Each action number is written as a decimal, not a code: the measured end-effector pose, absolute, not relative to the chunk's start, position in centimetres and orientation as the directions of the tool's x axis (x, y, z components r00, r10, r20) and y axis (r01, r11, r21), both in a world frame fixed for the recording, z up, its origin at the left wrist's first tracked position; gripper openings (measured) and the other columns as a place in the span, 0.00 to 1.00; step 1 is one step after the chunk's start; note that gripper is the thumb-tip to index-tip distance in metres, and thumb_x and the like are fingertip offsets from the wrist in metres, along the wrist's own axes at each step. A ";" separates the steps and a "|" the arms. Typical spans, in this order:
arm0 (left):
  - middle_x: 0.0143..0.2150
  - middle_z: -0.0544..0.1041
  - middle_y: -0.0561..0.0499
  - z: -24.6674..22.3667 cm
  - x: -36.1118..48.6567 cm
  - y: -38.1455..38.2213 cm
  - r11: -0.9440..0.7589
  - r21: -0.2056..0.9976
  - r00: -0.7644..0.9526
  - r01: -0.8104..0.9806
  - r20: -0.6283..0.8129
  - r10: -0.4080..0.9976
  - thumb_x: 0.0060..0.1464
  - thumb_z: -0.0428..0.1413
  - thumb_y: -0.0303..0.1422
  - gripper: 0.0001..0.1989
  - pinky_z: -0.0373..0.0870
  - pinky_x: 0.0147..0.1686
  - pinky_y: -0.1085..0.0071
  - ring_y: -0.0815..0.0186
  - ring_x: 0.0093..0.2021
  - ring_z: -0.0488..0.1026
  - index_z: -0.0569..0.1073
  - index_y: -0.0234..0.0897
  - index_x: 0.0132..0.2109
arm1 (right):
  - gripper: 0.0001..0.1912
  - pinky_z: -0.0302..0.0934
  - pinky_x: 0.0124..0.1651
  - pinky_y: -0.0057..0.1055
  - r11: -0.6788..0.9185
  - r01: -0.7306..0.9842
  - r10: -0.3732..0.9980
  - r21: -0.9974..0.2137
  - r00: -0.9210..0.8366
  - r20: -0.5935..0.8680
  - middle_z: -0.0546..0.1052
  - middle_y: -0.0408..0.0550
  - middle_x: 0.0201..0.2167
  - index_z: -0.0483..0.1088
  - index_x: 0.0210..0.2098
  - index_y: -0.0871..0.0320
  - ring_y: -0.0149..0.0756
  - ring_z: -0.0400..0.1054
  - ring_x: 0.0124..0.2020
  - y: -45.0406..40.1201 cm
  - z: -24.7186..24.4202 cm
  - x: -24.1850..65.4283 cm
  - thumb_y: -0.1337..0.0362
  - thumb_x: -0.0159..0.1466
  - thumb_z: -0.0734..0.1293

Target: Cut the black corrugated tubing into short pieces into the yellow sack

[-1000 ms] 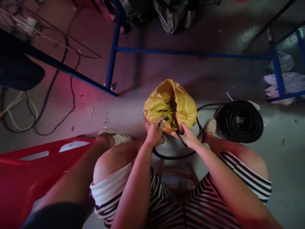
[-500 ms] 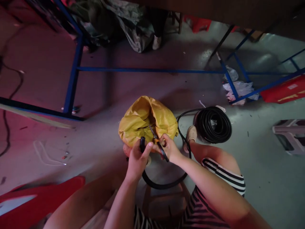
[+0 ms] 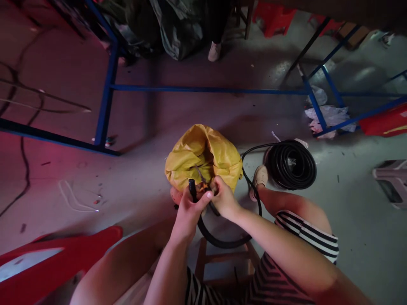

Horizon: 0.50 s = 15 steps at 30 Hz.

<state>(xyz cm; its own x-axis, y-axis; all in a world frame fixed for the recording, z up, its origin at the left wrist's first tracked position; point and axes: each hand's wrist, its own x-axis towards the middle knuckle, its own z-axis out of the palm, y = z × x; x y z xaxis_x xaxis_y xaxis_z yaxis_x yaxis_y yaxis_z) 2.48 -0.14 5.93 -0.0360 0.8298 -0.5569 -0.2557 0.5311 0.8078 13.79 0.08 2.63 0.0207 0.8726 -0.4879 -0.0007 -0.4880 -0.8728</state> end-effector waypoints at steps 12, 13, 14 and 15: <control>0.43 0.85 0.55 7.2 0.1 -4.8 0.729 0.684 -0.325 -0.011 -0.692 0.644 0.43 0.65 0.40 0.24 0.79 0.25 0.55 0.47 0.41 0.84 0.80 0.64 0.51 | 0.09 0.67 0.29 0.28 -0.571 0.283 0.638 -0.771 -0.437 -0.634 0.82 0.50 0.30 0.79 0.36 0.61 0.34 0.75 0.28 14.1 -0.8 23.9 0.63 0.58 0.78; 0.44 0.85 0.57 7.3 -0.2 -5.5 0.751 0.660 -0.313 0.018 -0.710 0.631 0.39 0.66 0.38 0.28 0.77 0.23 0.53 0.44 0.41 0.83 0.80 0.70 0.51 | 0.06 0.66 0.28 0.26 -0.583 0.261 0.736 -0.769 -0.230 -0.636 0.81 0.49 0.28 0.77 0.35 0.61 0.31 0.73 0.26 16.0 -2.8 26.2 0.66 0.60 0.76; 0.44 0.85 0.59 7.4 -0.5 -6.1 0.772 0.633 -0.296 0.052 -0.729 0.618 0.37 0.66 0.37 0.31 0.76 0.21 0.52 0.43 0.41 0.83 0.80 0.74 0.51 | 0.03 0.65 0.27 0.25 -0.599 0.221 0.791 -0.770 0.009 -0.612 0.79 0.47 0.26 0.76 0.34 0.61 0.30 0.71 0.24 17.7 -4.7 28.4 0.70 0.61 0.74; 0.45 0.85 0.59 7.4 -0.7 -6.4 0.791 0.605 -0.278 0.086 -0.748 0.602 0.38 0.67 0.37 0.31 0.76 0.21 0.52 0.43 0.42 0.82 0.79 0.77 0.51 | 0.03 0.65 0.27 0.25 -0.626 0.163 0.779 -0.762 0.183 -0.600 0.78 0.45 0.25 0.74 0.35 0.61 0.29 0.71 0.24 19.0 -6.6 30.5 0.71 0.63 0.72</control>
